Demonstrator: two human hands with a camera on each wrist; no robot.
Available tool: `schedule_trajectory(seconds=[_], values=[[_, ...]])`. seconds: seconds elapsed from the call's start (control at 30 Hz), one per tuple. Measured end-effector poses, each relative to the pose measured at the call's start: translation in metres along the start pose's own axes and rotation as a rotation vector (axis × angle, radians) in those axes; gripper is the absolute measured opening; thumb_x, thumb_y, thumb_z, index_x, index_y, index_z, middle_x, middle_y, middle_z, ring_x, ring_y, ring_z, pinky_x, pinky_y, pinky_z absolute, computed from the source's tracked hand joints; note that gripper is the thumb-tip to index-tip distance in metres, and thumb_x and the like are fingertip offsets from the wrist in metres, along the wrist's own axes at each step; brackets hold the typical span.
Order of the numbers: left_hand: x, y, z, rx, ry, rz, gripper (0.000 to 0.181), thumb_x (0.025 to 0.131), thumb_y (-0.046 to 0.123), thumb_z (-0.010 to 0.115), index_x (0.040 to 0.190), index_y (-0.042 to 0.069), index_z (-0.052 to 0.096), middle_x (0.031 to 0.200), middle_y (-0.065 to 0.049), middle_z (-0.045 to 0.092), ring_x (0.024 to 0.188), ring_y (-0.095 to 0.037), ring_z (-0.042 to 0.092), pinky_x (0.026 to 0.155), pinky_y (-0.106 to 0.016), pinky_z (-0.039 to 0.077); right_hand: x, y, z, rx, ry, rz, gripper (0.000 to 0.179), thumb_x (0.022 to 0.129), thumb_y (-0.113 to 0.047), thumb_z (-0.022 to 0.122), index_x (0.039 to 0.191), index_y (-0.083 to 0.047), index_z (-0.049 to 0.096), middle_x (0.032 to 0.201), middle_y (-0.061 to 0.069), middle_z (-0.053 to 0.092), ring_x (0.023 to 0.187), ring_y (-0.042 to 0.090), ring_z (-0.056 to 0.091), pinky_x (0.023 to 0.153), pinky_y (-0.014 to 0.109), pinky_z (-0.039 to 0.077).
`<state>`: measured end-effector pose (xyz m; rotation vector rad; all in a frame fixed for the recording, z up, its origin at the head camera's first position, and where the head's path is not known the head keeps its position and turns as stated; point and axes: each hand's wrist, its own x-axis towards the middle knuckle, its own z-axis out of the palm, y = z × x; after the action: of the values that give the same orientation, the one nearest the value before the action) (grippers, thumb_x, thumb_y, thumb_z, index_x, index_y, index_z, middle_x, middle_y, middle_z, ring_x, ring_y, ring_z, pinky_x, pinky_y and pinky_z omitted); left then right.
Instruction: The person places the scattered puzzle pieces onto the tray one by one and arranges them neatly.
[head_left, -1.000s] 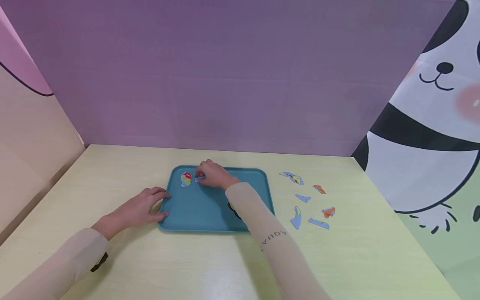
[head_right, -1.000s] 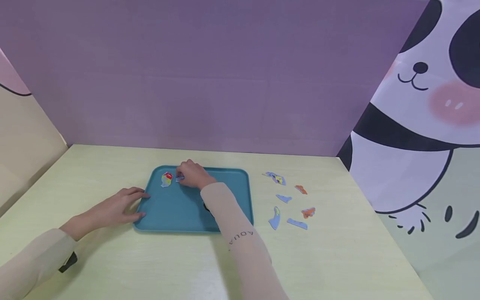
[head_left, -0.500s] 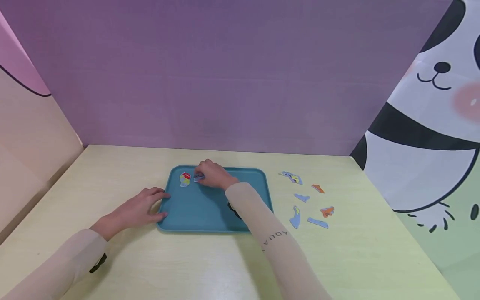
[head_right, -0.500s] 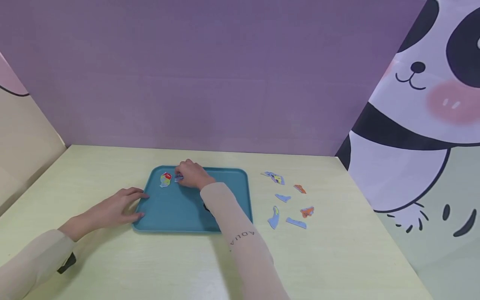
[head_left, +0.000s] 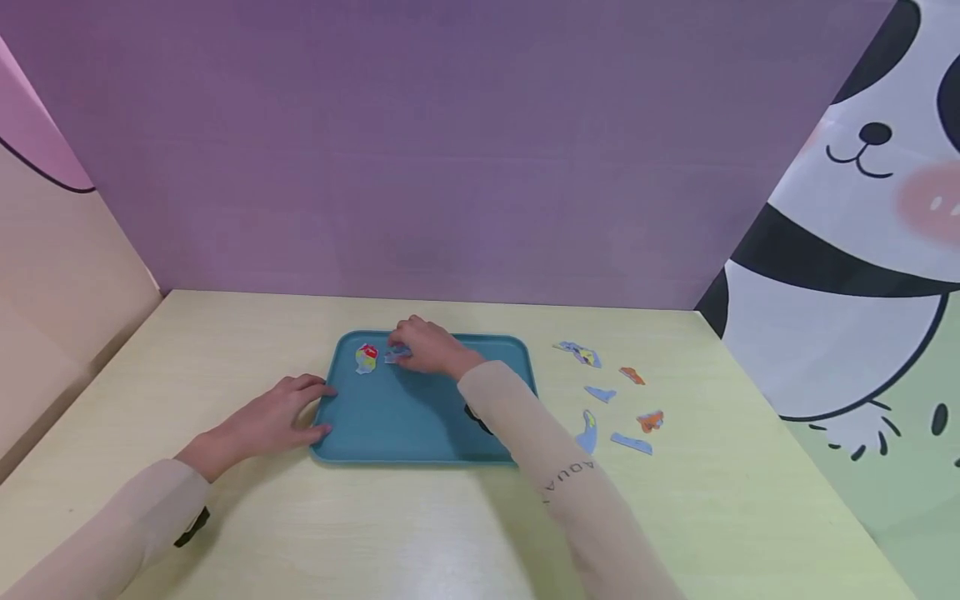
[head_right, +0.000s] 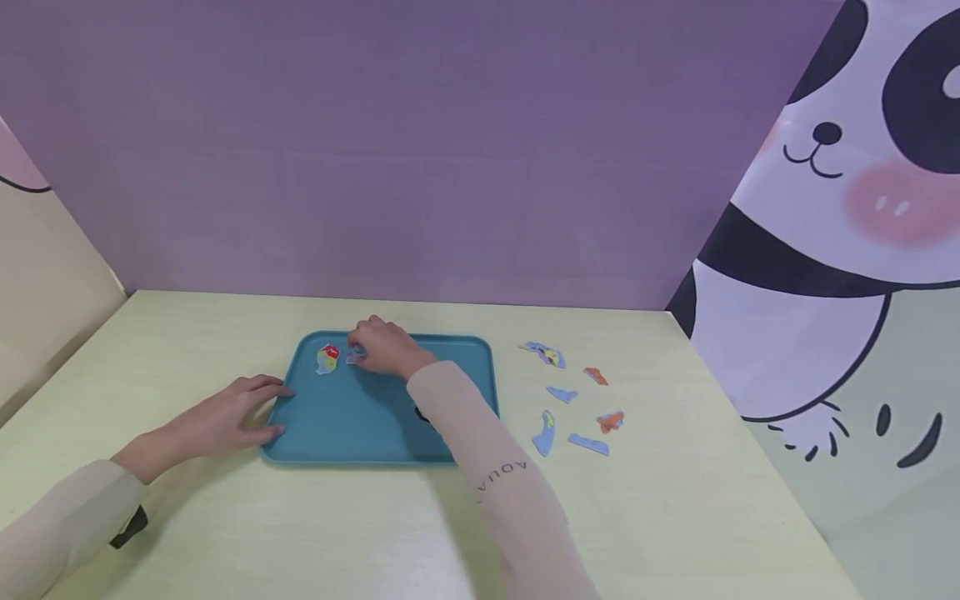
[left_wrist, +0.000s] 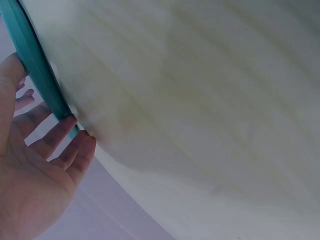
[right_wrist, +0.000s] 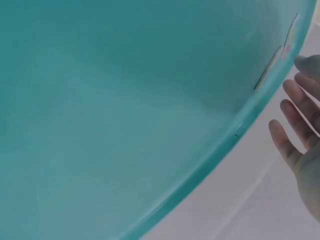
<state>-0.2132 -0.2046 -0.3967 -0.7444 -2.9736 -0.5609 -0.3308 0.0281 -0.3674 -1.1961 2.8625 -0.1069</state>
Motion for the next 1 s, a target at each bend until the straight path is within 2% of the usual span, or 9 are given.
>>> schedule_trajectory(seconds=[0.3, 0.63, 1.0], values=[[0.000, -0.002, 0.003, 0.004, 0.001, -0.001, 0.048, 0.080, 0.028, 0.067, 0.119, 0.002, 0.057, 0.123, -0.018, 0.052, 0.112, -0.038, 0.048, 0.091, -0.052, 0.045, -0.015, 0.009, -0.002, -0.028, 0.014, -0.053, 0.027, 0.087, -0.021, 0.060, 0.113, -0.012, 0.064, 0.110, 0.002, 0.061, 0.104, 0.017, 0.052, 0.089, 0.030, 0.046], [-0.001, -0.003, 0.001, 0.007, 0.009, 0.007, 0.048, 0.079, 0.028, 0.068, 0.118, 0.002, 0.057, 0.122, -0.019, 0.052, 0.112, -0.038, 0.048, 0.090, -0.051, 0.046, -0.039, 0.027, -0.005, 0.059, 0.018, -0.020, 0.028, 0.087, -0.018, 0.060, 0.114, -0.010, 0.063, 0.110, 0.005, 0.060, 0.105, 0.020, 0.051, 0.091, 0.034, 0.045], [0.000, -0.003, 0.002, 0.007, 0.011, 0.017, 0.048, 0.080, 0.028, 0.067, 0.118, 0.002, 0.057, 0.122, -0.018, 0.052, 0.112, -0.038, 0.048, 0.092, -0.051, 0.045, -0.061, 0.054, -0.006, 0.101, 0.052, 0.035, 0.030, 0.086, -0.016, 0.061, 0.114, -0.007, 0.062, 0.111, 0.006, 0.061, 0.107, 0.021, 0.052, 0.094, 0.034, 0.044]])
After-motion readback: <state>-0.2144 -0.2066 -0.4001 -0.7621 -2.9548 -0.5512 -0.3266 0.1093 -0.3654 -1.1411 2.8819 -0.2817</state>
